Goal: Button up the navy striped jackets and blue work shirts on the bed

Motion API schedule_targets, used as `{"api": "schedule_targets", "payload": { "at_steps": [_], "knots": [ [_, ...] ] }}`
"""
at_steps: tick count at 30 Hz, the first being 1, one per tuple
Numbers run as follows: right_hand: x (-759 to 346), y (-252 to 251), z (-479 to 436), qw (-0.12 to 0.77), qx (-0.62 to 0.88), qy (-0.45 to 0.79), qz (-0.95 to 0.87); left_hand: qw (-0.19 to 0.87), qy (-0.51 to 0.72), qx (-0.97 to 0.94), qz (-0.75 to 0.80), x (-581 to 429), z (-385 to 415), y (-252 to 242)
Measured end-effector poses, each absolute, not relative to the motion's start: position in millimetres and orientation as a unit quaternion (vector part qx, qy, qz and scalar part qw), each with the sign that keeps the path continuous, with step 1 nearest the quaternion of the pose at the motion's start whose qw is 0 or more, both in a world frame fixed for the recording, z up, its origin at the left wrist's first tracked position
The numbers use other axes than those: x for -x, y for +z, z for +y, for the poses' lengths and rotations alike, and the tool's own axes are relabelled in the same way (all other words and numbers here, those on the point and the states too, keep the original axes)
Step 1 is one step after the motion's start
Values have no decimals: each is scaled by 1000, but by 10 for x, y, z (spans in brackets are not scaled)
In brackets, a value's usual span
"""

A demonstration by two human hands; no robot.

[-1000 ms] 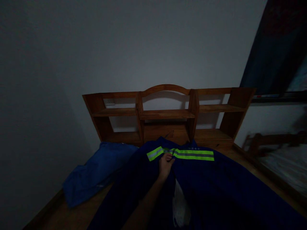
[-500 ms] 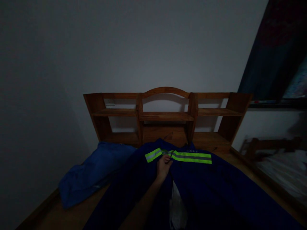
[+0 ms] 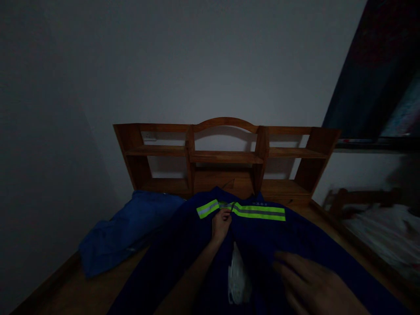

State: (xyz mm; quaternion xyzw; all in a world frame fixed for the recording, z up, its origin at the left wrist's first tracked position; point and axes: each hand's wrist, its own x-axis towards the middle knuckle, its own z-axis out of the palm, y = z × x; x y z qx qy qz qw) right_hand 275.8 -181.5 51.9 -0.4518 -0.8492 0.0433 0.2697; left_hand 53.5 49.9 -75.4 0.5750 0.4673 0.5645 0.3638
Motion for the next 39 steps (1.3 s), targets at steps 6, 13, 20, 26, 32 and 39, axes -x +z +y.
{"api": "schedule_targets", "payload": {
  "at_steps": [6, 13, 20, 26, 32, 39],
  "knots": [
    [-2816, -257, -1570, 199, 557, 76, -803, 399, 572, -565, 441, -487, 636, -761],
    [-3141, -584, -1216, 176, 581, 86, -790, 438, 584, -540, 419, -603, 1018, -558],
    [-3436, -425, -803, 173, 580, 72, -793, 443, 544, -558, 443, -589, 764, -532],
    [-2878, 66, -676, 249, 503, 92, -823, 314, 425, -724, 444, -330, 384, -646],
    [-2416, 19, -424, 170, 495, 68, -849, 271, 370, -777, 431, -297, 220, -637],
    [-2435, -158, -79, 164, 509, 114, -837, 280, 372, -762, 450, -385, 216, -595]
  ]
}}
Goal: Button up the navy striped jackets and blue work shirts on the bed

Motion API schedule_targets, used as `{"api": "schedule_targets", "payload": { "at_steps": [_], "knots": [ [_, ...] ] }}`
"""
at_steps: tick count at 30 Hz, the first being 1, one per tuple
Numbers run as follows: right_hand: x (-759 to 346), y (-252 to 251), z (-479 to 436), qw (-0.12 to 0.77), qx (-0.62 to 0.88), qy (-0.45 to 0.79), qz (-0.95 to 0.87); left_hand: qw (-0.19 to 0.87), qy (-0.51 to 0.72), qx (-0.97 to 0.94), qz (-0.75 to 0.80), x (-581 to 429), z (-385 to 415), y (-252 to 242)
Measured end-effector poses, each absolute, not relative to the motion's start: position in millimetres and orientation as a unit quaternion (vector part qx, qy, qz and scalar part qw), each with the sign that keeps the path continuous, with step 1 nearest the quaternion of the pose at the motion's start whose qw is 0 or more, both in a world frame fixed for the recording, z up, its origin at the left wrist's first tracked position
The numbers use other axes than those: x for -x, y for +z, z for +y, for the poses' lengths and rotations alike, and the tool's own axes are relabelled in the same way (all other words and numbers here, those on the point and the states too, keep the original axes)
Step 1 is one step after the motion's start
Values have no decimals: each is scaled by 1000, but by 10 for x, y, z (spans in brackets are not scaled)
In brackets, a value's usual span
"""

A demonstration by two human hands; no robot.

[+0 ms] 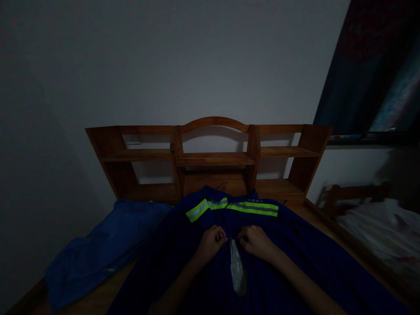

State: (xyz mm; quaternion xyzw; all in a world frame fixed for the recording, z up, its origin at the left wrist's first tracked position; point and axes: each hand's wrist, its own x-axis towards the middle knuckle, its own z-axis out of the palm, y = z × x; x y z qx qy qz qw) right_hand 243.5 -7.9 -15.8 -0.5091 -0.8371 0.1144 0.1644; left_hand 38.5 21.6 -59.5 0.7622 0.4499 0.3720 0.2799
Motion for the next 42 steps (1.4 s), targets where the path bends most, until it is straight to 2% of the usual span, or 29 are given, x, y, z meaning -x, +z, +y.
{"api": "schedule_targets", "payload": {
  "at_steps": [3, 7, 11, 14, 19, 24, 29, 37, 42],
  "knots": [
    [-2505, -242, 12, 241, 470, 210, -823, 305, 400, -719, 479, -394, 250, -589],
    [-2620, -329, 116, 356, 416, 411, -729, 390, 443, -636, 497, -417, 257, -519],
    [-2555, -324, 106, 428, 378, 475, -670, 519, 447, -573, 450, -510, 205, -491],
    [-2404, -332, 26, 430, 396, 448, -677, 527, 450, -584, 423, -582, 159, -547],
    [-2289, -387, -71, 442, 449, 325, -705, 495, 453, -619, 408, -610, 111, -594],
    [-2317, -394, -86, 447, 464, 288, -709, 475, 461, -635, 399, -601, 80, -571],
    [-2330, -448, -36, 440, 480, 331, -683, 467, 457, -638, 408, -605, 60, -568],
    [-2326, -549, 103, 440, 446, 495, -602, 436, 440, -668, 411, -592, 49, -562],
    [-2306, -642, 116, 436, 436, 506, -603, 416, 444, -662, 438, -608, 45, -581]
  ]
}}
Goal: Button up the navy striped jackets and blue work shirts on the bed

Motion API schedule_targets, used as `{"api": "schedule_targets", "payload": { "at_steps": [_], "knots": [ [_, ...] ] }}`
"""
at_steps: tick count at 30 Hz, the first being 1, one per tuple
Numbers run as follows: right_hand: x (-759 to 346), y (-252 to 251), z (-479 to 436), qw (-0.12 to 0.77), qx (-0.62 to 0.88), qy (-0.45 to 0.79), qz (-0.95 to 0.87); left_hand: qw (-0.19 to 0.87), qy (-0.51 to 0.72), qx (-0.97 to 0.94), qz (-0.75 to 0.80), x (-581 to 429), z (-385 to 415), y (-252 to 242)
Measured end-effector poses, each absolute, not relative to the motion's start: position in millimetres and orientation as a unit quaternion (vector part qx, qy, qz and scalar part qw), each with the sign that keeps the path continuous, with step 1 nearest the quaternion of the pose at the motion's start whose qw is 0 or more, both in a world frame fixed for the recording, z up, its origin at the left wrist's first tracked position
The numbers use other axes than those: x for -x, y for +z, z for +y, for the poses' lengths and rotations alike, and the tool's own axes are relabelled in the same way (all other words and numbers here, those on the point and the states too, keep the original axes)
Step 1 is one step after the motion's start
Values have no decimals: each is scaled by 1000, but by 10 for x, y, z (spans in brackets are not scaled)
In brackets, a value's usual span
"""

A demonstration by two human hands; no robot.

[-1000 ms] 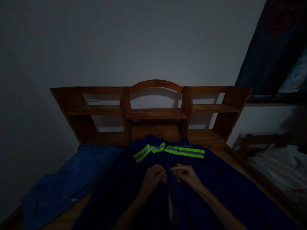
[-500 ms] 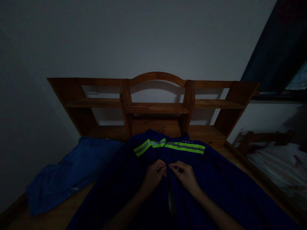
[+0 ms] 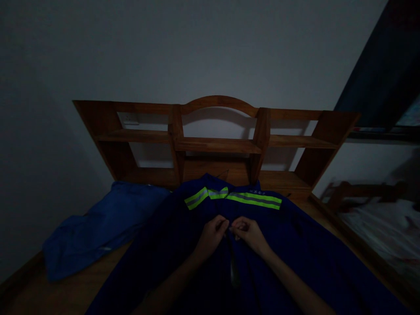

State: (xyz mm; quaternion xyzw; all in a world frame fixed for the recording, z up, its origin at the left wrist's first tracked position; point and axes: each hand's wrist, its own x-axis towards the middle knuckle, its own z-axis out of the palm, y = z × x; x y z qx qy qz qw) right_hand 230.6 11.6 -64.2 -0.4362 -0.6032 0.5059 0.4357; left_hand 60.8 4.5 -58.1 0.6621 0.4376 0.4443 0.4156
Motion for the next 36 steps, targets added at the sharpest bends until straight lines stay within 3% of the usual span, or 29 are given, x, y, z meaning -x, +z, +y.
{"api": "schedule_targets", "payload": {
  "at_steps": [9, 19, 27, 36],
  "knots": [
    [-2182, -548, -79, 392, 479, 291, -730, 363, 468, -629, 503, -606, 75, -731],
    [-2232, -471, -150, 388, 464, 251, -756, 461, 492, -588, 447, -599, 78, -798],
    [-2260, -478, -163, 377, 450, 258, -768, 457, 494, -600, 432, -592, 49, -788],
    [-2329, -597, -33, 395, 398, 388, -732, 464, 499, -605, 411, -587, 46, -732]
  ]
}}
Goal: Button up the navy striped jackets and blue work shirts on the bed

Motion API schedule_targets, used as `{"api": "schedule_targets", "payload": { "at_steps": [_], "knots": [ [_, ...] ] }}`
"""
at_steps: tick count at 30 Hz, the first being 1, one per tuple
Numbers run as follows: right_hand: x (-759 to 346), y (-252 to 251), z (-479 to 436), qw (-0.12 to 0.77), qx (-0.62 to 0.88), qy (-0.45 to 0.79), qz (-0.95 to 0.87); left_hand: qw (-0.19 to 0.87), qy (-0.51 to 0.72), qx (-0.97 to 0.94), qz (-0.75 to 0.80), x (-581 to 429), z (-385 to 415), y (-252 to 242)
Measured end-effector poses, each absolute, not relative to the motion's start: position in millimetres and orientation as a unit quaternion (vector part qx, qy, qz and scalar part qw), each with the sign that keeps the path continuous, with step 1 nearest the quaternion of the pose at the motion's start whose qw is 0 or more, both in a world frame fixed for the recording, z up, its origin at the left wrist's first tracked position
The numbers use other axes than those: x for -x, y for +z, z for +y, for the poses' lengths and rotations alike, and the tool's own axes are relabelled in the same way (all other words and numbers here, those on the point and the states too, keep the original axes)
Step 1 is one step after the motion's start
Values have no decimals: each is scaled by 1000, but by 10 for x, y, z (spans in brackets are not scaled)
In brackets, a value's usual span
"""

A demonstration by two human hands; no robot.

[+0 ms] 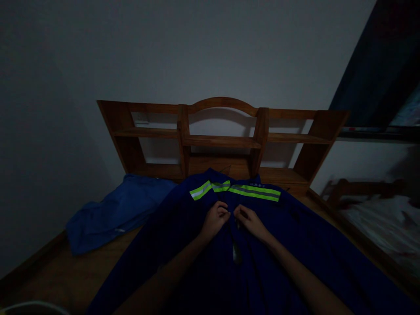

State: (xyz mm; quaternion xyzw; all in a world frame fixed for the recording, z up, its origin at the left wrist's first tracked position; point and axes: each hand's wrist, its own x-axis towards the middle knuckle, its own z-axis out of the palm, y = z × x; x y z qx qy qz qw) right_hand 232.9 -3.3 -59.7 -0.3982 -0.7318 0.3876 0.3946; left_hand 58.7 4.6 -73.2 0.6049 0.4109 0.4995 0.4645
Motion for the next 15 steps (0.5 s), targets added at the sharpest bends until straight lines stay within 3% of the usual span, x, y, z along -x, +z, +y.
{"api": "schedule_targets", "payload": {
  "at_steps": [15],
  "knots": [
    [-2378, -610, 89, 394, 357, 518, -670, 480, 503, -588, 414, -546, 64, -719]
  ]
}}
